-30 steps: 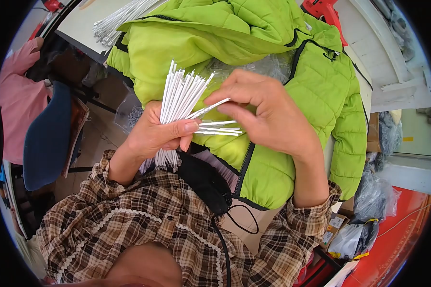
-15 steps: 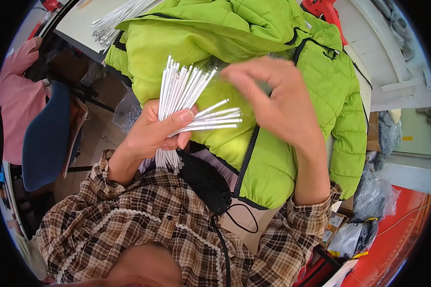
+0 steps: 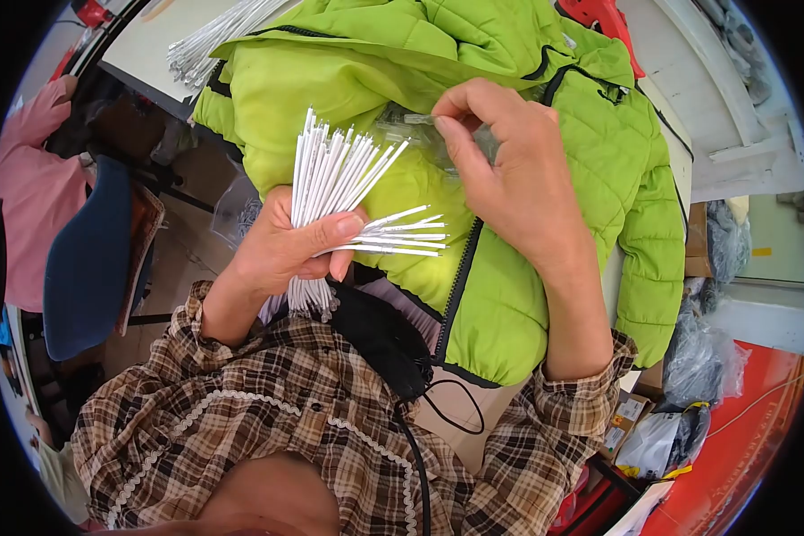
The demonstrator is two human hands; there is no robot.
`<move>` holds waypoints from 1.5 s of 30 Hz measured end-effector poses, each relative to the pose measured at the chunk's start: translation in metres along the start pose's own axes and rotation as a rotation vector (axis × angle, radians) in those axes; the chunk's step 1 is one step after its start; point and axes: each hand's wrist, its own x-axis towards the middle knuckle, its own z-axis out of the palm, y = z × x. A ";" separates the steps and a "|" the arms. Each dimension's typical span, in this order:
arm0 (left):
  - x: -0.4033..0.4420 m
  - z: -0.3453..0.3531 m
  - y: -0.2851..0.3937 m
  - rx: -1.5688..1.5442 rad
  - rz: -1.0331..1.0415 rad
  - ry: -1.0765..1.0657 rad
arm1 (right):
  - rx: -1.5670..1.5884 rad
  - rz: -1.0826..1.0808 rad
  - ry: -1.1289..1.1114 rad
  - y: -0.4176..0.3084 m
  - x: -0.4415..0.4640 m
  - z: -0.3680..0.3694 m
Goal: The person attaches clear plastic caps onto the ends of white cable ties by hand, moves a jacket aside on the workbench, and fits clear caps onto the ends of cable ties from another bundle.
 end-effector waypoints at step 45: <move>-0.002 0.001 0.001 -0.078 -0.015 0.030 | 0.329 0.138 -0.367 -0.004 -0.001 -0.011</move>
